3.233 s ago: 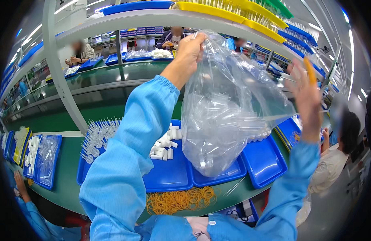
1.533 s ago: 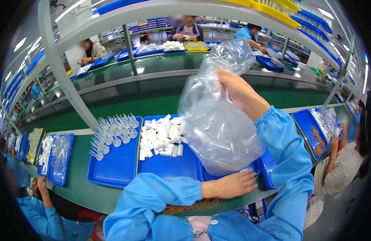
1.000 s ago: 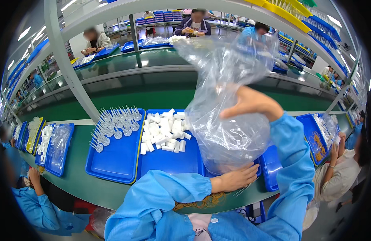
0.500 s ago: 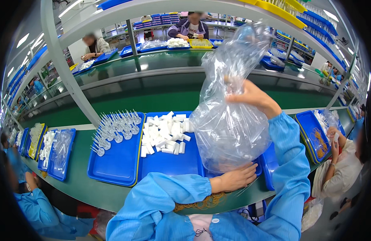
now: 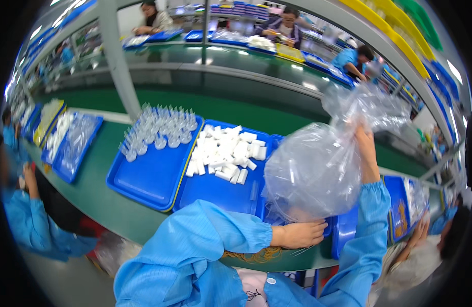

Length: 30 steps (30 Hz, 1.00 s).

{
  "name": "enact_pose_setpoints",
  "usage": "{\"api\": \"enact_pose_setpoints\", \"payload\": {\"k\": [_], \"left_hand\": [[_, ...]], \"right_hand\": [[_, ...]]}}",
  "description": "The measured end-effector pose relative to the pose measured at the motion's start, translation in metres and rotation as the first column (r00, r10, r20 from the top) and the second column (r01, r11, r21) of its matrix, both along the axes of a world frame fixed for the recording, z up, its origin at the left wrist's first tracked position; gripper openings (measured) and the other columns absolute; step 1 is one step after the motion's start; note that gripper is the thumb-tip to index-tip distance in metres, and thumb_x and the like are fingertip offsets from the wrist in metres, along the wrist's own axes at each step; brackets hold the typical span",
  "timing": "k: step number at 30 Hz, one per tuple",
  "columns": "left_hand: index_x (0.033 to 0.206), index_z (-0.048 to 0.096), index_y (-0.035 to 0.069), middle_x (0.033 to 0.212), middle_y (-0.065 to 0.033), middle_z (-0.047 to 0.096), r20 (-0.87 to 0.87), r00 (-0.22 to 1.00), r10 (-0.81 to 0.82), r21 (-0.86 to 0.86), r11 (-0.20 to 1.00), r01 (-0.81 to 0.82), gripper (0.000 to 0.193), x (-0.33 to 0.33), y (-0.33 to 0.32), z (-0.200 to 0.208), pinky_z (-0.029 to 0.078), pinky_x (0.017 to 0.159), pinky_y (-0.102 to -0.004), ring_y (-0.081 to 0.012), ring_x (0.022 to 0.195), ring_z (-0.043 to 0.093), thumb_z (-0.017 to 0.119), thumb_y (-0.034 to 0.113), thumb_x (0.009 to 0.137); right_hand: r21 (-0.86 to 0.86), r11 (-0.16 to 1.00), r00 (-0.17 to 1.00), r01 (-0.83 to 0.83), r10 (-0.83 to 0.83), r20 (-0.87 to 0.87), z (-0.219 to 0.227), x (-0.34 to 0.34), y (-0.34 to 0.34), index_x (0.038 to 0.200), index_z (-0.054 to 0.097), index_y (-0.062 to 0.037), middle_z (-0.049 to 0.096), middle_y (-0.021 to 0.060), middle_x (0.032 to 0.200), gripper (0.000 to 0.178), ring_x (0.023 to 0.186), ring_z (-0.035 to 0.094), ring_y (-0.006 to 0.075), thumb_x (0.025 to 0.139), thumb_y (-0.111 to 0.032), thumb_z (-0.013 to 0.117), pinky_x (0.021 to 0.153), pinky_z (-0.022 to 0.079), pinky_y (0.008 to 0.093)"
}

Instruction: The person empties a large bag of clear plastic sleeves onto a tray, then repeatedly picks up a white cylindrical component and a clear sleeve, inserts the component into the sleeve, and places the assembled unit into a blue tray. The person also moves trays and organizes components on the workbench.

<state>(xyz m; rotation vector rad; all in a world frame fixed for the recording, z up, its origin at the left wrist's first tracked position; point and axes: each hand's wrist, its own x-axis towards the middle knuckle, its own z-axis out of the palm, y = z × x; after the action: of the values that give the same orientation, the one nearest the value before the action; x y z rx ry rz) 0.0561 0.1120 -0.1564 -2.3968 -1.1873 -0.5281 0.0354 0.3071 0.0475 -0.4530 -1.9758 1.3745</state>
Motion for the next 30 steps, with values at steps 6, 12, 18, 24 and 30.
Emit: {"api": "enact_pose_setpoints", "payload": {"k": [6,12,18,24,30], "left_hand": [[0.112,0.056,-0.002,0.127,-0.0228,0.051,0.034,0.997,-0.069,0.031,0.997,0.068,0.039,0.004,0.005,-0.009,0.025,0.112,-0.0467,-0.0349,0.129,0.04,0.048,0.022,0.084],[0.123,0.051,-0.002,0.142,-0.0193,0.04,-0.138,0.99,-0.019,0.157,0.987,0.041,0.045,-0.002,-0.003,0.004,0.014,0.117,-0.0486,-0.0334,0.139,0.026,0.044,0.025,0.088],[0.132,0.043,-0.003,0.147,-0.0217,0.03,-0.049,0.995,0.084,0.105,0.991,-0.079,0.052,-0.007,-0.003,0.011,0.012,0.118,-0.0473,-0.033,0.141,0.021,0.041,0.027,0.09],[0.126,0.047,-0.007,0.146,-0.0227,0.032,-0.035,0.998,0.051,0.194,0.98,-0.044,0.055,0.0,0.0,0.0,0.011,0.118,-0.0481,-0.0349,0.141,0.02,0.046,0.029,0.085],[0.133,0.043,-0.003,0.149,-0.019,0.029,-0.281,0.942,0.182,0.224,0.967,-0.12,0.064,-0.003,-0.012,0.014,0.008,0.118,-0.0466,-0.0316,0.142,0.019,0.043,0.043,0.089]], "right_hand": [[0.299,0.951,0.993,0.071,-0.095,0.065,-0.019,0.001,0.027,0.119,0.059,0.0026,0.064,0.0108,0.107,0.033,0.097,0.058,0.0154,0.094,-0.018,0.055,0.085,0.045,0.028],[0.386,0.908,0.953,-0.161,0.041,0.301,-0.013,-0.009,-0.018,0.118,0.06,0.0036,0.064,0.0135,0.109,0.037,0.102,0.057,0.0183,0.087,-0.016,0.06,0.089,0.044,0.0306],[0.331,0.905,0.882,-0.267,0.092,0.462,-0.013,-0.035,-0.002,0.121,0.058,0.0002,0.06,0.0176,0.118,0.04,0.106,0.057,0.0294,0.086,-0.017,0.054,0.093,0.042,0.0342],[0.527,0.802,0.9,-0.281,0.031,0.434,-0.023,-0.006,-0.015,0.116,0.059,0.0033,0.062,0.0177,0.112,0.036,0.109,0.055,0.0299,0.085,-0.016,0.055,0.095,0.039,0.0372],[0.653,0.689,0.875,-0.314,-0.057,0.481,-0.034,0.008,-0.018,0.128,0.047,0.0037,0.051,0.0189,0.13,0.045,0.121,0.046,0.0296,0.09,-0.021,0.053,0.103,0.032,0.0354]]}}
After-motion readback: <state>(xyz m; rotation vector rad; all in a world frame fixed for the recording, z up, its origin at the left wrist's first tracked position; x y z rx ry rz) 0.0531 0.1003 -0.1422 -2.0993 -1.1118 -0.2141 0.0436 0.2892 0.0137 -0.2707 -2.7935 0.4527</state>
